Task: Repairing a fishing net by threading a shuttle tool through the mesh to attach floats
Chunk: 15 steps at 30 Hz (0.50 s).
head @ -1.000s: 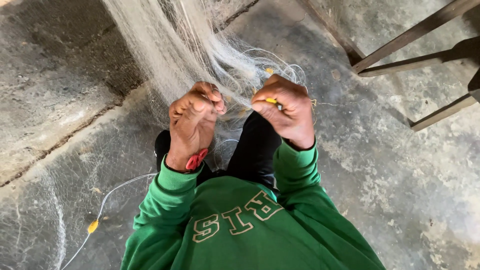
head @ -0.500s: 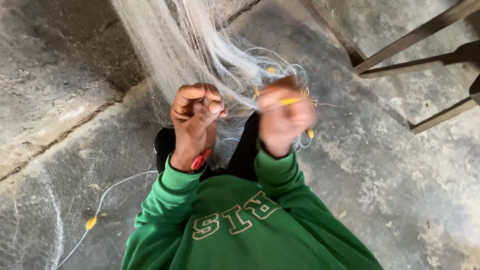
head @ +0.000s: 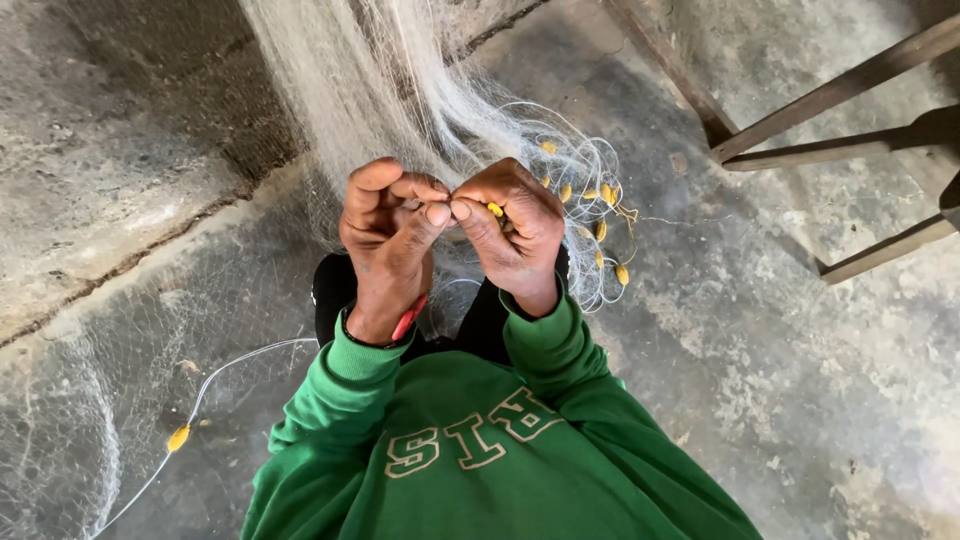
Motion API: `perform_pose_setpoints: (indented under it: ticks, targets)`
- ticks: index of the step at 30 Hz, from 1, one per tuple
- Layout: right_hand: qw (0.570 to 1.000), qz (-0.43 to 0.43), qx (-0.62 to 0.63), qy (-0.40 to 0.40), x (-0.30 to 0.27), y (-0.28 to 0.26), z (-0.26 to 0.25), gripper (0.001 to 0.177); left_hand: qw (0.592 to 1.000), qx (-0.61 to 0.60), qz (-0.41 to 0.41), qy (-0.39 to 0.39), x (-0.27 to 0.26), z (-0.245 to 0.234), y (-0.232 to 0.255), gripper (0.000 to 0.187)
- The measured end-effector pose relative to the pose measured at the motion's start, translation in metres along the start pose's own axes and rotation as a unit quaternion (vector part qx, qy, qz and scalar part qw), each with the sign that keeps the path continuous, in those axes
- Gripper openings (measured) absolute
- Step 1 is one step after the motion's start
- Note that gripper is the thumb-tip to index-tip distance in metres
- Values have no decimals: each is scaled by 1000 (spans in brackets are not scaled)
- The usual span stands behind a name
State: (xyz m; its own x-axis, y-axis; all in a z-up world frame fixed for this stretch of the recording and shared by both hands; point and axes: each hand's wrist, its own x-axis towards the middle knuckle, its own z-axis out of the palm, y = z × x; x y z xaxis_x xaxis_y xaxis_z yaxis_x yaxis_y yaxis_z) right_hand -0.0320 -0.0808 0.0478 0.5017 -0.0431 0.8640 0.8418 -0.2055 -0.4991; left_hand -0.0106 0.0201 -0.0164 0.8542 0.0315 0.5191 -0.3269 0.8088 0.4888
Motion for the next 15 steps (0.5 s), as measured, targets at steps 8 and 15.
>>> perform_pose_setpoints:
  ticks: [8, 15]
  targets:
    - [1000, 8, -21, -5, 1, -4, 1, 10, 1000, 21, 19, -1, 2, -2, 1, 43]
    - [1000, 20, -22, -2, -3, -2, 2, 11, 999, 20, 26, -10, 7, -4, 2, 36]
